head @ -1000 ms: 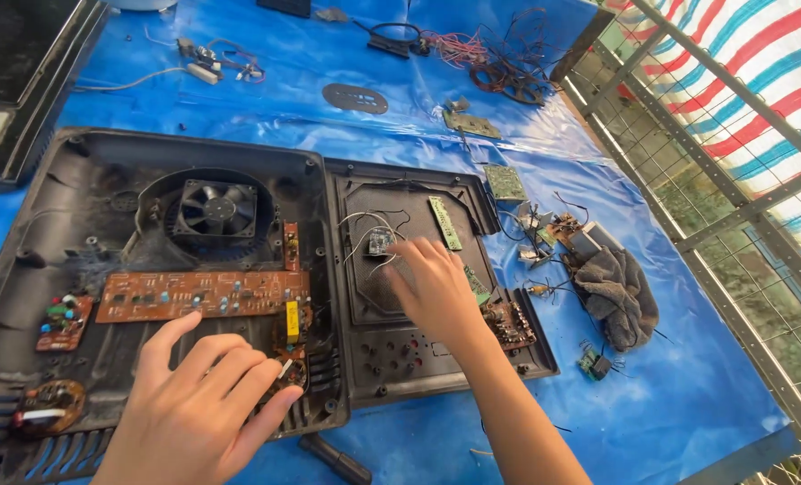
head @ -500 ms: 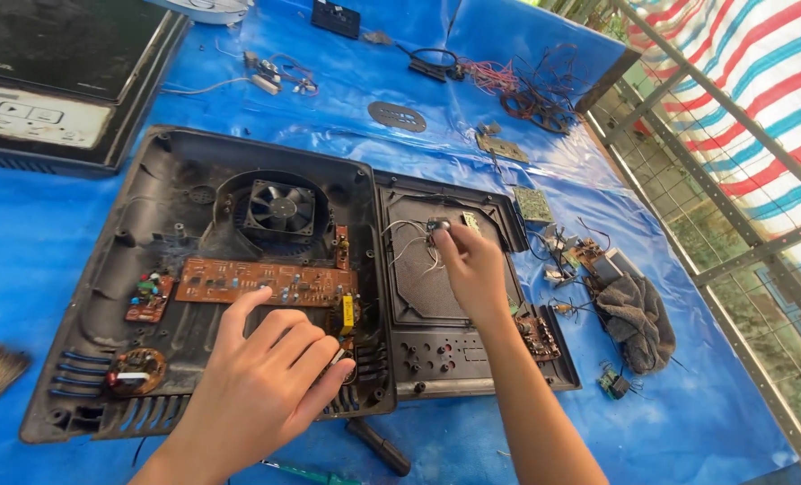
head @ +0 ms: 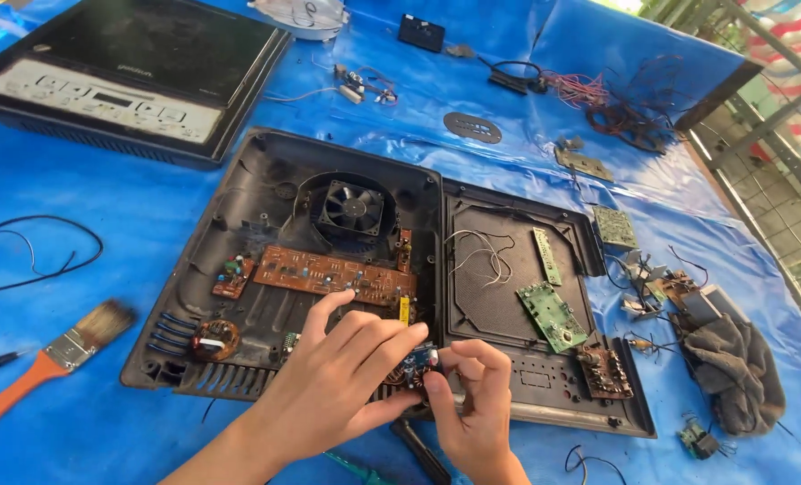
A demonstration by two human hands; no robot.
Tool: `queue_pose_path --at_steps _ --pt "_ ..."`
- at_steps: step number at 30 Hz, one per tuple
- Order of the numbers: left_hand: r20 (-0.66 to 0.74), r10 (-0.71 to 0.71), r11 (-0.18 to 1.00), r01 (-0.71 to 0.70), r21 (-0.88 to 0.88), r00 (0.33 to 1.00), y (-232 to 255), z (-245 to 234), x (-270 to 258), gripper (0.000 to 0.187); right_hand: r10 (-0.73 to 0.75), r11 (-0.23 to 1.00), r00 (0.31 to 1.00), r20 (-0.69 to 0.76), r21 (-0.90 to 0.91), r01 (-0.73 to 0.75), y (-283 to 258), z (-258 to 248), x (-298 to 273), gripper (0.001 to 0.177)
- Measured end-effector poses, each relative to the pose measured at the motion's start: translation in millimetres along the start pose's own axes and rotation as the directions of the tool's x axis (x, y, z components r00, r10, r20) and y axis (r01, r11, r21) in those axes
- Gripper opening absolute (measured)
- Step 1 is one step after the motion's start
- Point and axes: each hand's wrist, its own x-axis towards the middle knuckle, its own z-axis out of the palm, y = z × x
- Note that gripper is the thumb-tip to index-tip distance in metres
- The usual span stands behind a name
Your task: The person handles various electronic components, including circuit boards and a small fan, on a blue tarp-covered table. They pick up, inspect, and place down different parts, including a small circuit board and a fan, while working on a disassembled electronic device.
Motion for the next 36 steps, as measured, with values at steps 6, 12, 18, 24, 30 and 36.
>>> queue_pose_path --at_steps 6,12,18,24,30,36 --pt "-0.04 -0.024 1.0 0.024 -0.012 0.999 2 3 -1 0.047 0.068 0.987 0.995 0.067 0.144 -0.077 1 -4 4 0.036" --pt "-0.069 -0.074 0.995 0.069 -0.076 0.995 0 0 -1 0.045 -0.05 0.995 0.98 0.192 -0.074 0.065 -26 -7 20 0.051" --pt "-0.103 0.075 0.987 -0.088 -0.133 0.992 1 -9 5 0.038 -0.095 0.99 0.96 0.262 -0.074 0.118 -37 -7 30 0.045" --pt "-0.122 0.131 0.985 -0.143 -0.1 0.984 -2 -16 5 0.037 -0.131 0.984 0.935 0.331 -0.068 0.162 -44 -13 38 0.042" --pt "-0.144 0.145 0.981 -0.161 -0.105 0.979 -3 -22 6 0.038 -0.149 0.977 0.91 0.386 -0.084 0.196 -43 -17 39 0.052" --pt "0.007 0.153 0.988 -0.153 -0.003 0.988 -7 -17 5 0.056 -0.169 0.97 0.958 0.23 -0.135 0.204 -29 -14 30 0.045"
